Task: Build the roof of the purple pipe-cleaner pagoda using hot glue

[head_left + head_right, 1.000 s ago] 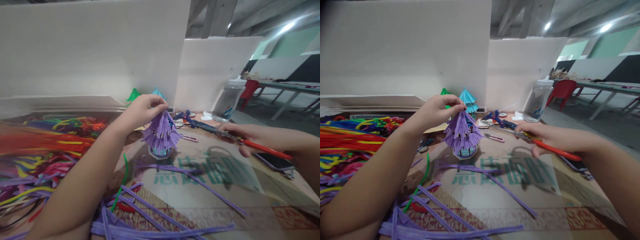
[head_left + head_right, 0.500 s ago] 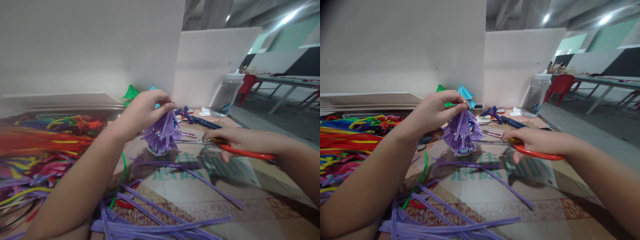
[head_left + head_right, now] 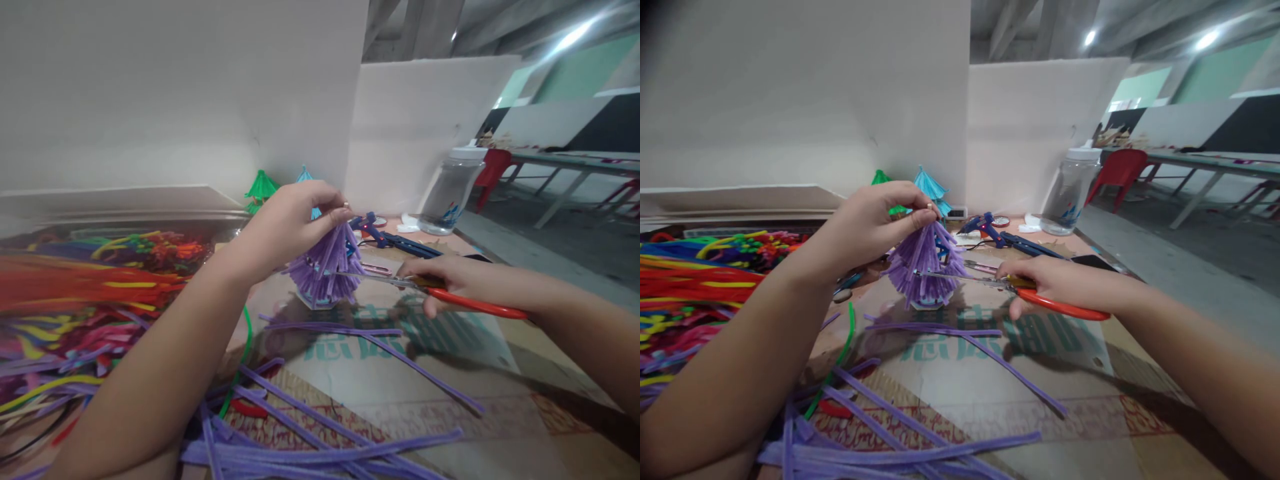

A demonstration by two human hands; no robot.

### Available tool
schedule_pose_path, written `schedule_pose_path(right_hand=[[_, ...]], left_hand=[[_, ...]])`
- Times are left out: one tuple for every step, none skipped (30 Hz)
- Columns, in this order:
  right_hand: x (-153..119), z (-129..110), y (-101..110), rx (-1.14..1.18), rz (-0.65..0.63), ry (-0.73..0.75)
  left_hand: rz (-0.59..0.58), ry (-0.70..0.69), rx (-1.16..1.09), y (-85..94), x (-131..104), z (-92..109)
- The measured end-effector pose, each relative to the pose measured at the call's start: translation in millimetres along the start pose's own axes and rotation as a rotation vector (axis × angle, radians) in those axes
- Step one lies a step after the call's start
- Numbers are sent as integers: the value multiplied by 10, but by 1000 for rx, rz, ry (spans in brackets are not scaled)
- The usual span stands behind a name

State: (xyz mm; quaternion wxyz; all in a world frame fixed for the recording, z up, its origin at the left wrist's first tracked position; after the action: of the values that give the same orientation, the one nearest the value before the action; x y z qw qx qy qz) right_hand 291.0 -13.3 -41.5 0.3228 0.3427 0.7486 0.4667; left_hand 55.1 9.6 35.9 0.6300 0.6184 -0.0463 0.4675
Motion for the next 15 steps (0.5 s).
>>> schedule_pose_path(right_hand=[[-7, -6, -6, 9, -5, -7], [-14, -11, -12, 9, -8, -10], [-22, -15, -18, 6, -9, -13], [-29, -22, -22, 3, -6, -12], [-34, -30, -26, 6, -2, -9], [-38, -39, -28, 15, 2, -8], [-40, -48, -32, 26, 4, -5], [-39, -57, -37, 38, 1, -2], [-35, -63, -43, 47, -6, 4], [-31, -65, -47, 54, -11, 11], [-26, -63, -49, 60, -12, 17], [-22, -56, -48, 66, -11, 22], [-19, -46, -47, 73, -9, 23], [-19, -36, -47, 77, -9, 23], [-22, -27, -49, 78, -14, 21]], left_hand=[[1, 3, 0, 0, 0, 0], [2, 5, -1, 1, 0, 0], [2, 7, -1, 1, 0, 1], [1, 7, -1, 2, 0, 3], [1, 6, -2, 2, -1, 6], [0, 4, -4, 2, -1, 9], [-2, 2, -5, 1, -2, 12], [-2, 2, -6, 1, -2, 14], [-1, 4, -7, 1, -3, 13], [0, 8, -7, 1, -3, 11], [0, 13, -6, 0, -4, 8], [-2, 17, -6, -1, -5, 5], [-3, 19, -6, -2, -5, 3], [-4, 20, -6, -2, -6, 2], [-6, 20, -6, -1, -6, 3]])
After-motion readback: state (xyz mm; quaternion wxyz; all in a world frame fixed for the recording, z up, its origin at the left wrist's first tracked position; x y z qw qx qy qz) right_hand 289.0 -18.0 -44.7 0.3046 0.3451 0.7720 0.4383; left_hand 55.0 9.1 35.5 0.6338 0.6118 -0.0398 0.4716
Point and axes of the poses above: each hand's wrist, its own x-axis towards the middle knuckle, its own y-axis out of the back of the hand, z = x × y, the point moved 5 cm from there along x, towards the middle knuckle, and after that the axes turned 1 degree about -x, right-handed, at the moved point
